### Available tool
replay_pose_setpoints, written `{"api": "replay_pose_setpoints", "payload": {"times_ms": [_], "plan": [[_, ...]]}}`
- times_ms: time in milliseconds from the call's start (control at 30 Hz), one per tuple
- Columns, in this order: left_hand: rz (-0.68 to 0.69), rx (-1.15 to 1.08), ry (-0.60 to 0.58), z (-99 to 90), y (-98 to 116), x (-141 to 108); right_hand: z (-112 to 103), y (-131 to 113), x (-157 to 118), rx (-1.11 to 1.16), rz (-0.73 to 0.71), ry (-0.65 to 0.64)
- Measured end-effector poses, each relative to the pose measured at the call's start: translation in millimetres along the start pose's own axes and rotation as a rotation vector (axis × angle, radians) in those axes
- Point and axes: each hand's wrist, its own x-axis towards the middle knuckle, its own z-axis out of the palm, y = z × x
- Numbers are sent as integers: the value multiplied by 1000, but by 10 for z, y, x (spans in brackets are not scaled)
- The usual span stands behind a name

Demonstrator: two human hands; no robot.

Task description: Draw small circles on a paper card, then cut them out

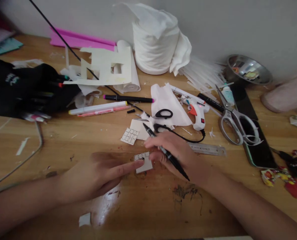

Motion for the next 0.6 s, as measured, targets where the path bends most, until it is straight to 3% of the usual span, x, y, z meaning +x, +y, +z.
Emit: {"api": "replay_pose_setpoints", "payload": {"times_ms": [100, 233, 500, 600], "plan": [[22, 4, -28, -11, -4, 15, 129, 25, -126, 25, -21, -23], [49, 3, -12, -2, -11, 21, 248, 23, -77, 90, -47, -93], [200, 31, -28, -3, -2, -18, 328, 57, -114, 196, 16, -11], [192, 26, -46, -7, 21, -16, 332, 47, -125, 217, 36, -1]]}}
